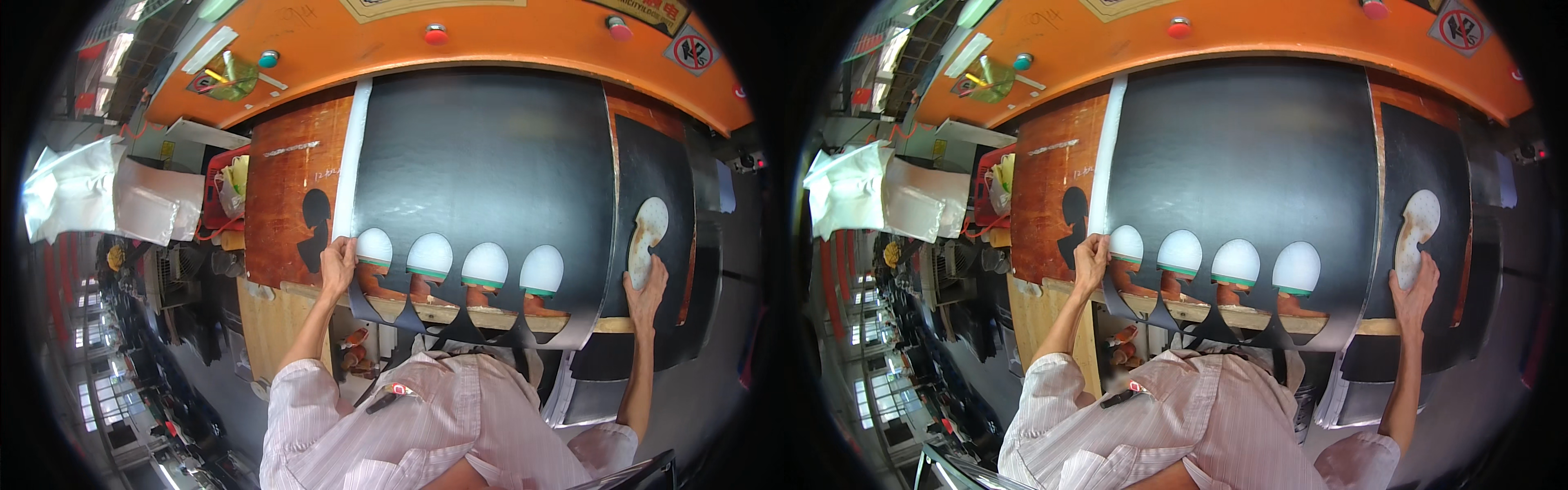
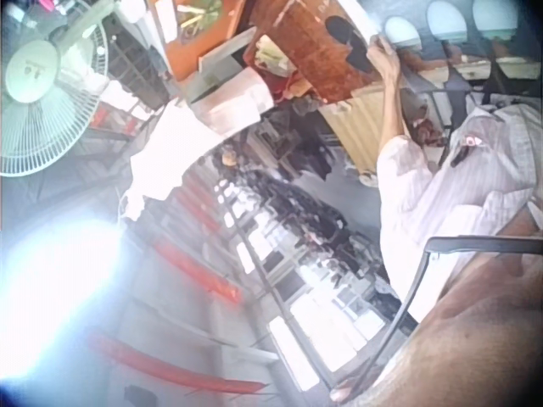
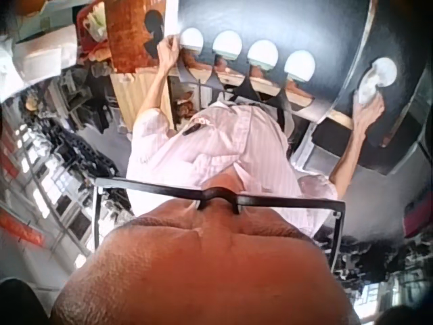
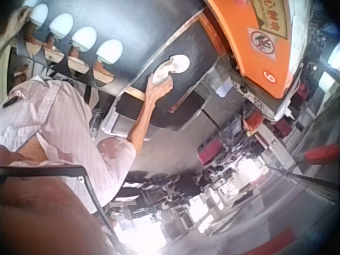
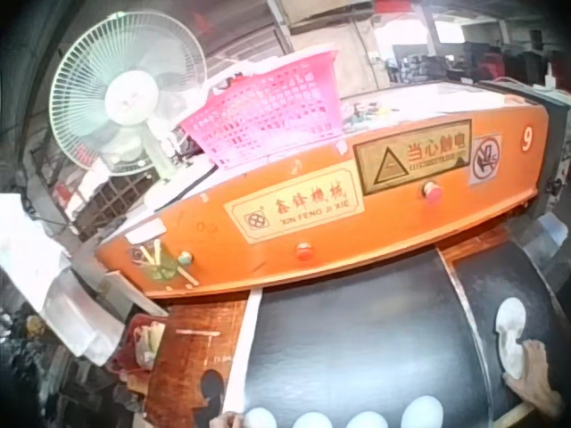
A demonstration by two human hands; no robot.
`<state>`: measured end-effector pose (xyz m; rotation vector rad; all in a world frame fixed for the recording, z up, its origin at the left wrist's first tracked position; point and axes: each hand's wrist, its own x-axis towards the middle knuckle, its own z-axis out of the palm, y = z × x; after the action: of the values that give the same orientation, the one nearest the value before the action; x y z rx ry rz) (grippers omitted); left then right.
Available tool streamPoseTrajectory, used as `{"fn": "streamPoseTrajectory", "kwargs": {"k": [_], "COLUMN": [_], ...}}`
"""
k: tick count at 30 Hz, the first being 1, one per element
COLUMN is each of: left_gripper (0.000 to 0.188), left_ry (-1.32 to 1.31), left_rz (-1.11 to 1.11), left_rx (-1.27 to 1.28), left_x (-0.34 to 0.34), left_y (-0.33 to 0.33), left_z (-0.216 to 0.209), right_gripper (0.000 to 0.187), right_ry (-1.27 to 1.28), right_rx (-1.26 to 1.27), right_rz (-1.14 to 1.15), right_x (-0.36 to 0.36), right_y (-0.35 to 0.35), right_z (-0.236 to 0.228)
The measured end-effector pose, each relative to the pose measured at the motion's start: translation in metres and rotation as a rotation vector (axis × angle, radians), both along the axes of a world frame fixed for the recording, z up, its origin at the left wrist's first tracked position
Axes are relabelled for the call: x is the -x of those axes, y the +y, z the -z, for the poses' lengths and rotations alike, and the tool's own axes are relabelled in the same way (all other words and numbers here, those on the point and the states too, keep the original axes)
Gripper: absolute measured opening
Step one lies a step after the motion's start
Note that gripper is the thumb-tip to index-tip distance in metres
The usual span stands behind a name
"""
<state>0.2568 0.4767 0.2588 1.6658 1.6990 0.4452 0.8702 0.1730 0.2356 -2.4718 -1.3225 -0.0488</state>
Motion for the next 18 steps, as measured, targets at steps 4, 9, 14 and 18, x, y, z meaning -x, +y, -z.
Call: {"fn": "streamPoseTrajectory", "kwargs": {"k": [4,9,14,18], "left_gripper": [0.041,0.04,0.037,0.034], "left_ry": [0.182,0.29,0.302,0.302], "left_rz": [0.067,0.145,0.234,0.304], "left_rx": [-0.009,-0.114,-0.159,-0.166], "left_x": [0.001,0.0,0.001,0.002], "left_y": [0.006,0.006,0.01,0.014], "left_z": [-0.004,-0.003,-0.005,-0.01], "right_gripper": [0.071,0.063,0.059,0.064], "right_ry": [0.105,0.423,0.445,0.44], "right_rx": [-0.062,-0.229,-0.328,-0.386], "right_rz": [0.04,0.183,0.062,-0.274], "right_x": [-0.009,0.002,0.077,0.179], "right_y": [0.014,0.024,0.06,0.133], "right_z": [0.01,-0.015,-0.062,-0.075]}}
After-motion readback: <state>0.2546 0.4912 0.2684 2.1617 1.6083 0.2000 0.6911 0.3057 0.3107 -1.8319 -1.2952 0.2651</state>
